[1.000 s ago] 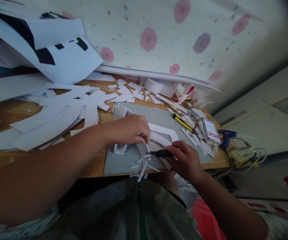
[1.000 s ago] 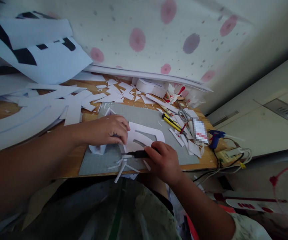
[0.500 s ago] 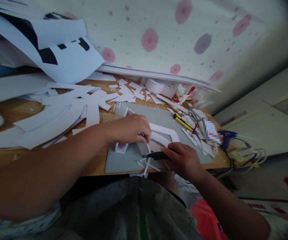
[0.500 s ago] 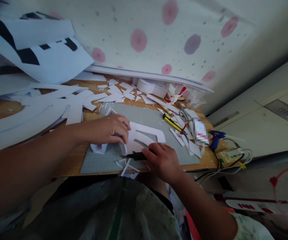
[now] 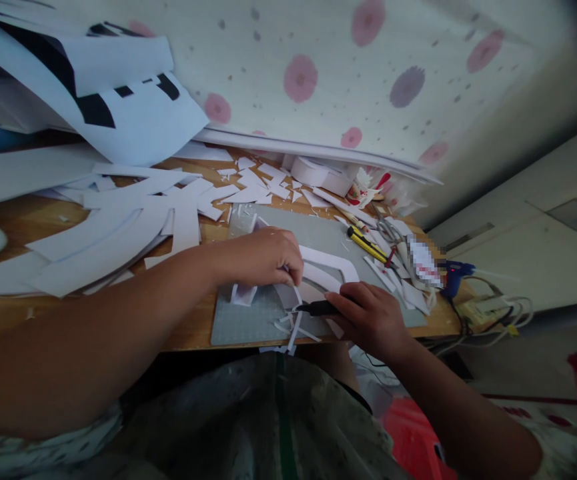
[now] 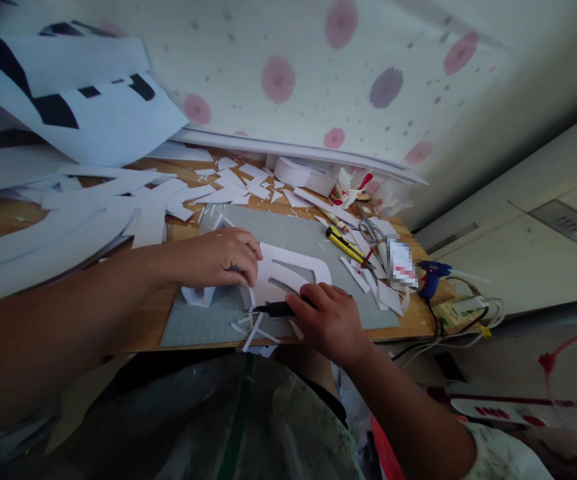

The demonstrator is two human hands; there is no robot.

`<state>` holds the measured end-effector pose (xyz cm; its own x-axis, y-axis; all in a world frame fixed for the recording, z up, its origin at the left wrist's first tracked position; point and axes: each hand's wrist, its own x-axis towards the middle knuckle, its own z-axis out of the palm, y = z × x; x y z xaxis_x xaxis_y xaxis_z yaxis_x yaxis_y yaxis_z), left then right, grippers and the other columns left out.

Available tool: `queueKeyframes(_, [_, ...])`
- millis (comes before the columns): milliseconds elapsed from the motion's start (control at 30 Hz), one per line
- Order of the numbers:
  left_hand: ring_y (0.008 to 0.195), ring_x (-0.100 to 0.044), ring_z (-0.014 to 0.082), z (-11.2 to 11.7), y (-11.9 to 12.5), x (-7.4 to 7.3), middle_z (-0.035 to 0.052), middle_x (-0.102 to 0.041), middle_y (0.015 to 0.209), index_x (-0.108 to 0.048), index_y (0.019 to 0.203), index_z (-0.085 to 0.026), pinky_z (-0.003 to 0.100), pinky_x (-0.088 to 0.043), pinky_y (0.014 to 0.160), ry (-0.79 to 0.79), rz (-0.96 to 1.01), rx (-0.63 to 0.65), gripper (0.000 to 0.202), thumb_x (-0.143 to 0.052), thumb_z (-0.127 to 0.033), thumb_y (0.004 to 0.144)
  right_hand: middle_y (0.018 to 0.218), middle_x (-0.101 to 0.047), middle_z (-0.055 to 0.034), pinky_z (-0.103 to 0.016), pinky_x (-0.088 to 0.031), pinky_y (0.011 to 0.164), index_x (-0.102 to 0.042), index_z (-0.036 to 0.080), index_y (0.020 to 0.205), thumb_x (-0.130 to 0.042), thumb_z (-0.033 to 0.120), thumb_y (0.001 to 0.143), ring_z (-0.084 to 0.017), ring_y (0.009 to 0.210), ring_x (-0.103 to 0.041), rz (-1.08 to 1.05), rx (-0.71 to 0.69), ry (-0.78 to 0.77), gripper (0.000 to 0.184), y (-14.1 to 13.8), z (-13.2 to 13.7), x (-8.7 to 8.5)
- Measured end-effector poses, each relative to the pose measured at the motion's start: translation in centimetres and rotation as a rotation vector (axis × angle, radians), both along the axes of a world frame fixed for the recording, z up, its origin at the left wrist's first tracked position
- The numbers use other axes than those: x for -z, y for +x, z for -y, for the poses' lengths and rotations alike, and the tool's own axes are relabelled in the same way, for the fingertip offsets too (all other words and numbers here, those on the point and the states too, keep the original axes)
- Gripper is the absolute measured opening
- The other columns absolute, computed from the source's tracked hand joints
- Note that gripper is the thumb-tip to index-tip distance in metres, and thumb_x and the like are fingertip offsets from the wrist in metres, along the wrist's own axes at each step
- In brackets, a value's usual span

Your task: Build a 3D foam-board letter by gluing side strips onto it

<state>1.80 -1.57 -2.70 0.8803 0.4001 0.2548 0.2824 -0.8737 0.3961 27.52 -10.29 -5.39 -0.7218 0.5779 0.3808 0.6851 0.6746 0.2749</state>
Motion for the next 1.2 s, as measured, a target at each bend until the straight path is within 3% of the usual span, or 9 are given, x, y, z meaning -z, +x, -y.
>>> queueKeyframes(533, [0.098,-0.06,0.0182,0.0,0.0,0.1,0.0007,-0.073,0.083,-0.073,0.079,-0.023,0.029,-0.041,0.088,0.002,-0.007,0.004,0.013,-0.064,-0.014,0.08,0.085,-0.064,-0.0047,-0.027,-0.038,0.063,-0.067,0.021,0.099,-0.062,0.025,0.086,-0.014,0.071,-0.055,0.015,-0.045,0.057,0.014,0.1,-0.6,-1.4])
queueKeyframes(767, [0.099,-0.06,0.018,0.0,0.0,0.0,-0.0003,-0.073,0.083,-0.073,0.079,-0.023,0.029,-0.04,0.09,-0.004,-0.021,-0.003,0.013,-0.066,-0.013,0.079,0.083,-0.064,-0.0047,-0.026,-0.04,0.061,-0.067,0.02,0.099,-0.062,0.032,0.087,-0.015,0.07,-0.057,0.019,-0.073,0.069,0.017,-0.1,-0.7,-1.8])
queueKeyframes(1067, [0.099,-0.06,0.0174,0.1,0.0,-0.1,0.0007,-0.072,0.085,-0.074,0.08,-0.023,0.029,-0.041,0.088,0.007,-0.033,-0.017,0.013,-0.066,-0.013,0.079,0.092,-0.062,-0.0089,-0.029,-0.05,0.069,-0.063,0.017,0.107,-0.071,0.029,0.08,-0.019,0.079,-0.062,-0.205,-0.088,0.062,0.03,1.7,-1.5,-4.2])
queueKeyframes(1200, [0.099,-0.06,0.0168,0.0,0.0,0.0,0.0001,-0.073,0.083,-0.073,0.079,-0.024,0.028,-0.042,0.088,-0.006,-0.01,-0.005,0.013,-0.065,-0.014,0.08,0.088,-0.062,-0.0087,-0.029,-0.048,0.063,-0.064,0.016,0.103,-0.068,0.03,0.083,-0.018,0.075,-0.061,-0.132,-0.131,0.002,0.025,1.1,-0.9,-2.9])
